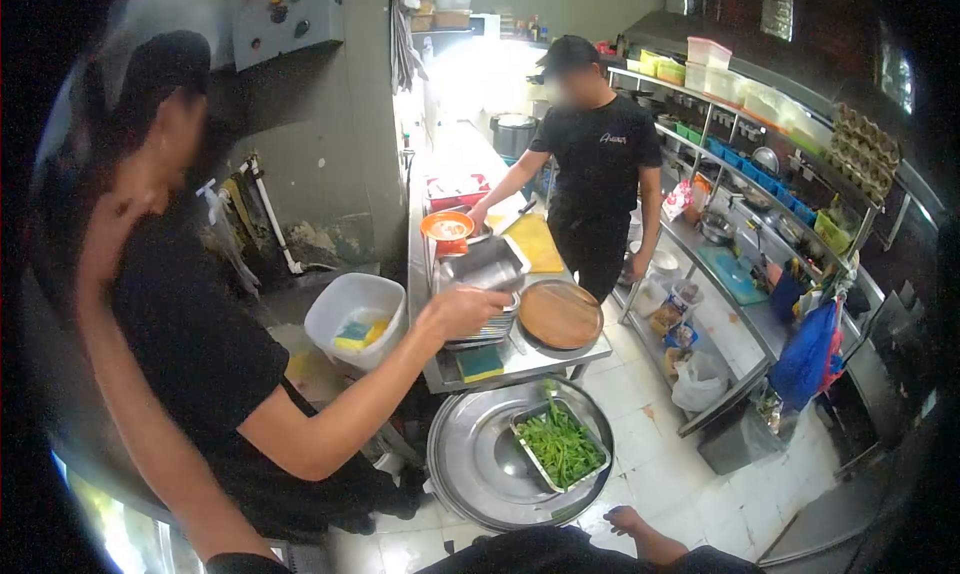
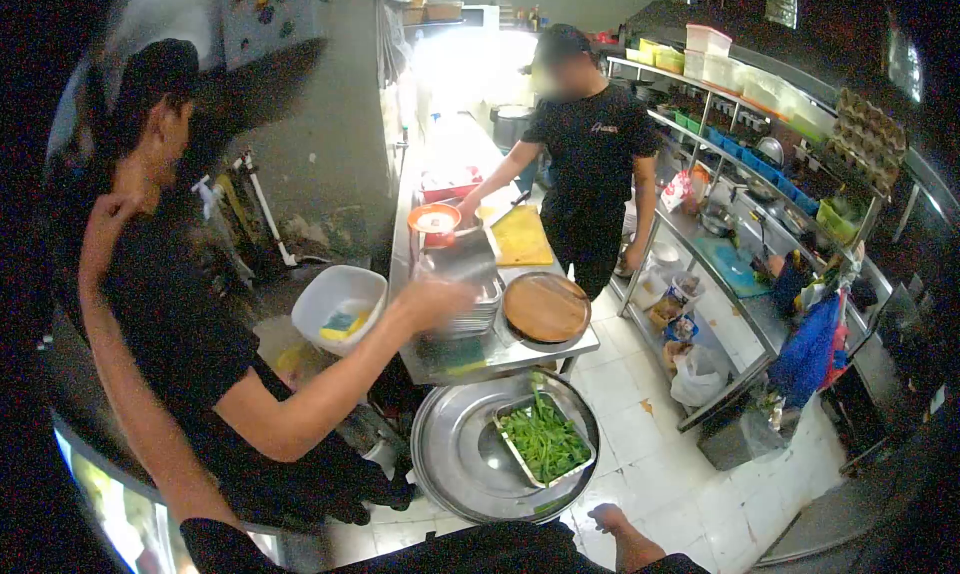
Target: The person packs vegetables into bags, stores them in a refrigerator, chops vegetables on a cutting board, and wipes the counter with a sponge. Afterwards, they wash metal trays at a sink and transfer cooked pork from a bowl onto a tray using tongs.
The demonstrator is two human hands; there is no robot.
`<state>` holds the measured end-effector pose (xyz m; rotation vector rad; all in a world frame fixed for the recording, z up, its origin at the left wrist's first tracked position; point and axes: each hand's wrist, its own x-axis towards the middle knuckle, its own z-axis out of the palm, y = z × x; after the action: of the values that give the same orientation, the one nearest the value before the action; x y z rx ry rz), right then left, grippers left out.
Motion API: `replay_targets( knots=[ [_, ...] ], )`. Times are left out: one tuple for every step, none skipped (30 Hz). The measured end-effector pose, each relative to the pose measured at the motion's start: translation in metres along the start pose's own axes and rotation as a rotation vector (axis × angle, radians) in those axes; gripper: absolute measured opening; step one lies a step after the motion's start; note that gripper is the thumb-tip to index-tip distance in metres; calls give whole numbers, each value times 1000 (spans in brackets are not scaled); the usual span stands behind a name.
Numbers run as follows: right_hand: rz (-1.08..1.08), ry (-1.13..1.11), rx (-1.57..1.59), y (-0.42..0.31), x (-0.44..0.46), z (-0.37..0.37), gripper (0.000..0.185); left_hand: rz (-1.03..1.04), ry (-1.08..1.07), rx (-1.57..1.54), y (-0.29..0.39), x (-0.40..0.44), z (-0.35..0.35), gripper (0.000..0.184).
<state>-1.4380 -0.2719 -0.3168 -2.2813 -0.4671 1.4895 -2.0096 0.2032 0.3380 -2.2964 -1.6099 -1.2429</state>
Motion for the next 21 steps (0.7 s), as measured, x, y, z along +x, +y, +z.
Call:
replay_targets(
  knots=[
    [20,7,-16,-3,-1,-1,50,2,-60,-29,3,7,1,34],
    [37,13,-33,-10,1,-1,50,60,-57,-57,7,9,4,32],
    [54,16,-49,-14,2,0,51,119,-56,-83,11,10,8,32],
    [-57,3,-141,-10,11,0,51,139,-27,-81,14,12,10,32],
    [-167,-10,-233,-2,24,-1,51,158,2,-78,16,13,13,33],
    [-274,-23,-324,7,34,-2,51,139,60,-49,15,14,15,33],
    [-186,2,-225,1,28,0,51,119,118,-20,15,15,18,34],
    [-99,28,-126,-18,14,3,51,131,97,-32,14,16,19,34],
    [-14,55,-26,-32,0,5,50,144,77,-43,12,18,19,34],
    [-20,63,-16,-32,-3,6,50,156,58,-54,11,19,19,34],
    [-28,69,-5,-32,-4,8,49,172,51,-52,12,19,18,34],
    [-33,76,6,-32,-6,10,49,188,41,-51,15,18,18,34],
    [-33,64,-8,-30,-8,11,48,202,31,-51,17,18,20,34],
    [-32,53,-26,-27,-10,10,48,209,7,-61,17,19,22,34],
    [-31,41,-45,-23,-12,9,47,214,-17,-70,16,22,23,34],
    [-7,29,-41,-19,-14,9,46,219,-37,-78,16,24,24,34],
    [13,17,-39,-13,-14,7,45,253,-46,-106,18,26,27,33],
    [30,1,-43,-6,-12,6,44,283,-52,-129,20,26,29,32],
    [-37,51,39,7,-10,7,35,300,-53,-139,19,24,27,31],
    [-16,47,42,13,-3,7,34,329,-56,-91,19,25,25,31],
    [13,39,105,19,5,5,33,355,-63,-42,21,25,24,31]
  ],
)
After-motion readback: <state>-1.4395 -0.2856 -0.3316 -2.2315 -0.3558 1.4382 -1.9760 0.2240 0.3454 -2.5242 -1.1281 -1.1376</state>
